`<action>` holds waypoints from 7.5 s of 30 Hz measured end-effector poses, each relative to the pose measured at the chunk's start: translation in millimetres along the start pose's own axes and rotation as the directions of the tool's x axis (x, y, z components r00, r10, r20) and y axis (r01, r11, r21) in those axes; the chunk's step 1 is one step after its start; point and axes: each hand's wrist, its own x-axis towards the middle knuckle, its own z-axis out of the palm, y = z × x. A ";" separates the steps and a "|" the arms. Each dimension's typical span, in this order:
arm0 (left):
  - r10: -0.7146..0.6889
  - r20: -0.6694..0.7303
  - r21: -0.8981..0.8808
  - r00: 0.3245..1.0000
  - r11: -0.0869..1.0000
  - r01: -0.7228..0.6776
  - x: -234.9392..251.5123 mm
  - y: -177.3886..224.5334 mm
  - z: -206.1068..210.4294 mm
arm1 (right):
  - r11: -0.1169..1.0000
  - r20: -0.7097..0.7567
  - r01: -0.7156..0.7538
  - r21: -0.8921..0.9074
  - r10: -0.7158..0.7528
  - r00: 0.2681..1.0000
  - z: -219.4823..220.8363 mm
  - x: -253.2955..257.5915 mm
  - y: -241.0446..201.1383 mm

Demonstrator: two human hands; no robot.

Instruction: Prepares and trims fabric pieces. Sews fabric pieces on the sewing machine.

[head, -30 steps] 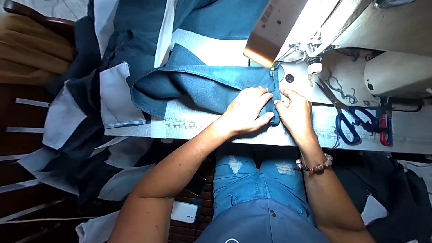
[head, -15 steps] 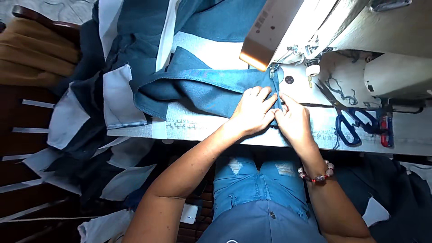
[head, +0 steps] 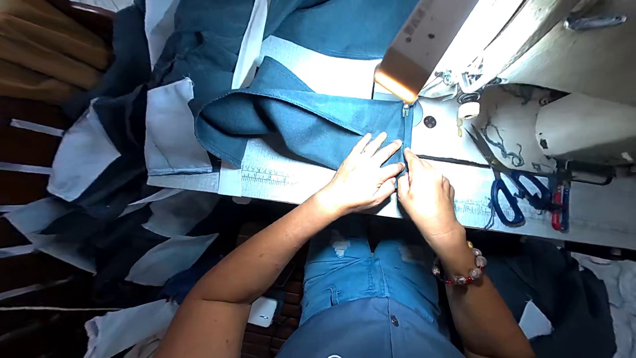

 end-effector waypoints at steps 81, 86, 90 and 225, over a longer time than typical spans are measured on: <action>-0.005 0.053 -0.124 0.999 0.992 0.012 9.7 -20.9 -15.3 | 0.614 0.051 -0.099 0.783 0.095 0.994 -3.0 -12.7 46.4; 0.005 0.027 -0.088 1.000 0.996 -0.002 8.8 -20.0 -12.6 | 0.907 -0.122 0.046 0.418 0.006 0.993 8.9 8.5 30.1; 0.022 -0.011 0.043 1.000 0.999 -0.021 6.6 -24.1 -9.9 | 0.939 -0.045 0.018 0.344 -0.002 0.999 0.3 -1.1 22.3; -0.125 -0.026 0.053 0.992 0.991 0.126 5.1 0.1 -3.3 | 0.940 -0.487 0.331 -0.076 -0.325 0.811 50.1 -6.4 45.2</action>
